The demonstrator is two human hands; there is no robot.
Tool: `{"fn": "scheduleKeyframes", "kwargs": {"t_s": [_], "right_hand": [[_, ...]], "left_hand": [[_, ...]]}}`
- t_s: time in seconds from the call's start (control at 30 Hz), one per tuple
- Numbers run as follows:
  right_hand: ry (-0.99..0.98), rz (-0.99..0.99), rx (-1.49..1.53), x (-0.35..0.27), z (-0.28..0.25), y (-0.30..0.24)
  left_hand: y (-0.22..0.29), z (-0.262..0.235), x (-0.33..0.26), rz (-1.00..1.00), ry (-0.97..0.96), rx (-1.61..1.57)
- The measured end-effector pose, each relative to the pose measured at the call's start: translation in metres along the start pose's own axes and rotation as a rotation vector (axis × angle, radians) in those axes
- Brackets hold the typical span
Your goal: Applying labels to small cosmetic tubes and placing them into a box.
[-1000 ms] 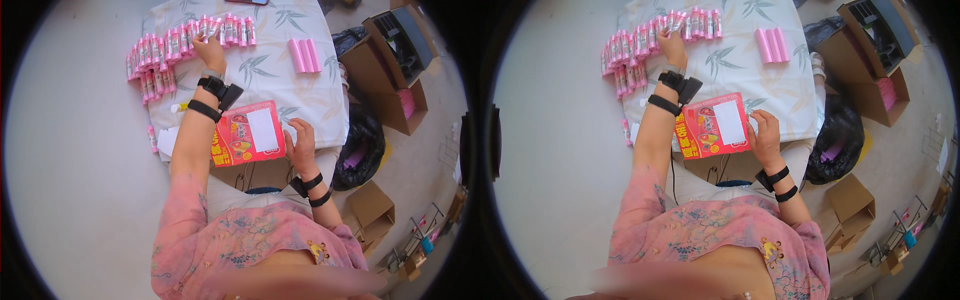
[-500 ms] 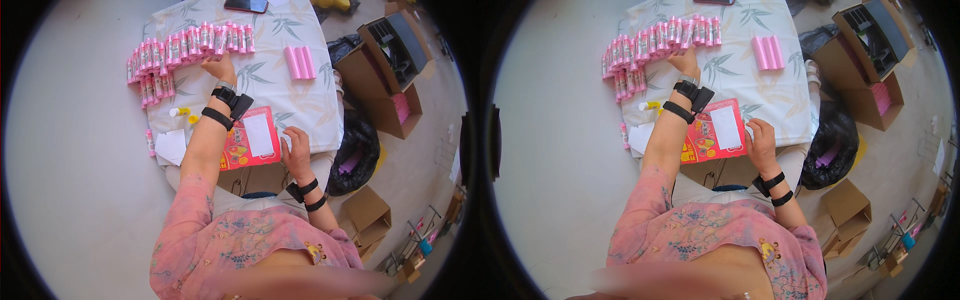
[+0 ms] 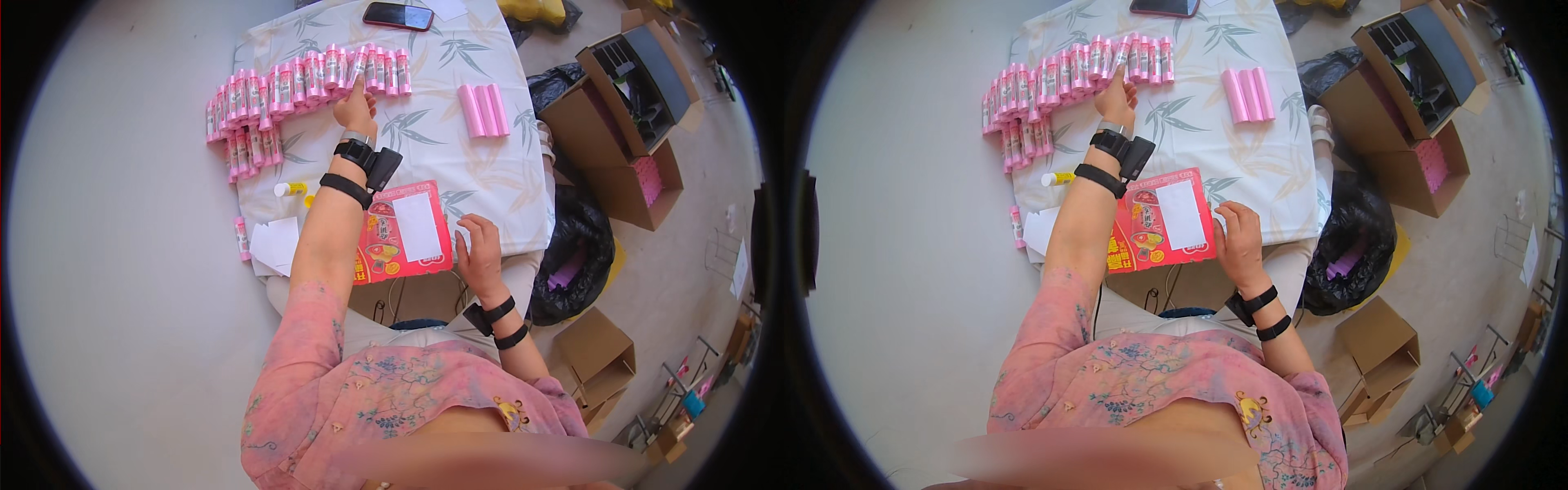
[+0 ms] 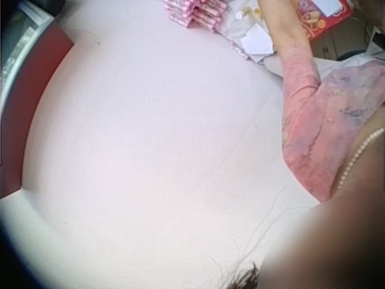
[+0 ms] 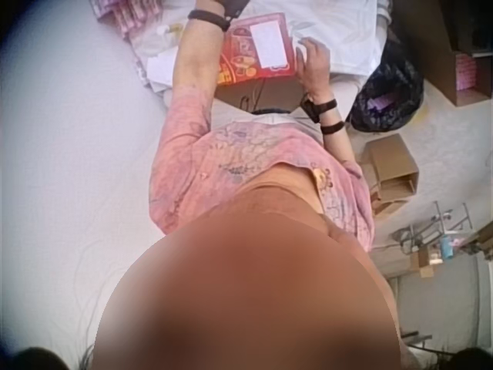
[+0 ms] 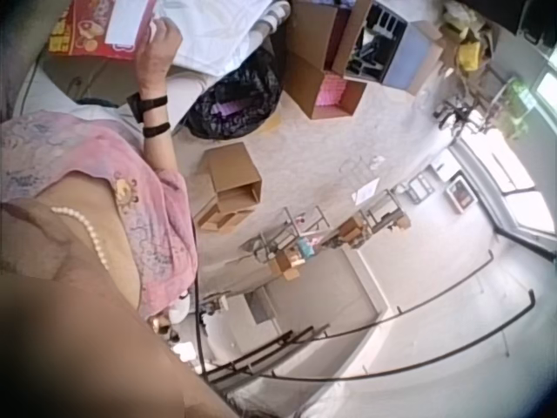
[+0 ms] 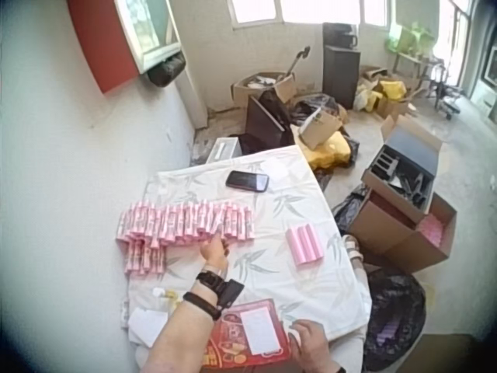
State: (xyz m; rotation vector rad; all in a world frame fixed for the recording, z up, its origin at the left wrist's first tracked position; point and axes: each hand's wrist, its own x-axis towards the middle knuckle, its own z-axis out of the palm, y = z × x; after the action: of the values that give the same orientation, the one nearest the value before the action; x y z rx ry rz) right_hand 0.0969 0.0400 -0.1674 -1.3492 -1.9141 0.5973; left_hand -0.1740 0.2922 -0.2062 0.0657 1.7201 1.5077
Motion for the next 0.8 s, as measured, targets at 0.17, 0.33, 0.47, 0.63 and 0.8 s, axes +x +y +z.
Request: {"fn": "scheduleKeyframes", "kwargs": {"t_s": [0.17, 0.33, 0.47, 0.63, 0.8], "right_hand": [[-0.015, 0.005, 0.0, -0.001, 0.001, 0.0], [-0.025, -0.001, 0.006, -0.001, 0.0, -0.002], [-0.022, 0.012, 0.012, -0.003, 0.002, 0.0], [-0.025, 0.038, 0.004, -0.007, 0.001, 0.007], [-0.018, 0.028, 0.004, -0.003, -0.002, 0.006]], "left_hand": [[-0.004, -0.004, -0.006, 0.025, -0.085, -0.008], [-0.011, -0.006, -0.007, 0.03, -0.173, 0.018], [-0.024, -0.002, -0.008, 0.041, -0.212, 0.134], [-0.071, 0.035, -0.043, 0.311, -0.444, 0.407], [-0.11, 0.061, -0.091, 0.647, -0.467, 0.751]]}}
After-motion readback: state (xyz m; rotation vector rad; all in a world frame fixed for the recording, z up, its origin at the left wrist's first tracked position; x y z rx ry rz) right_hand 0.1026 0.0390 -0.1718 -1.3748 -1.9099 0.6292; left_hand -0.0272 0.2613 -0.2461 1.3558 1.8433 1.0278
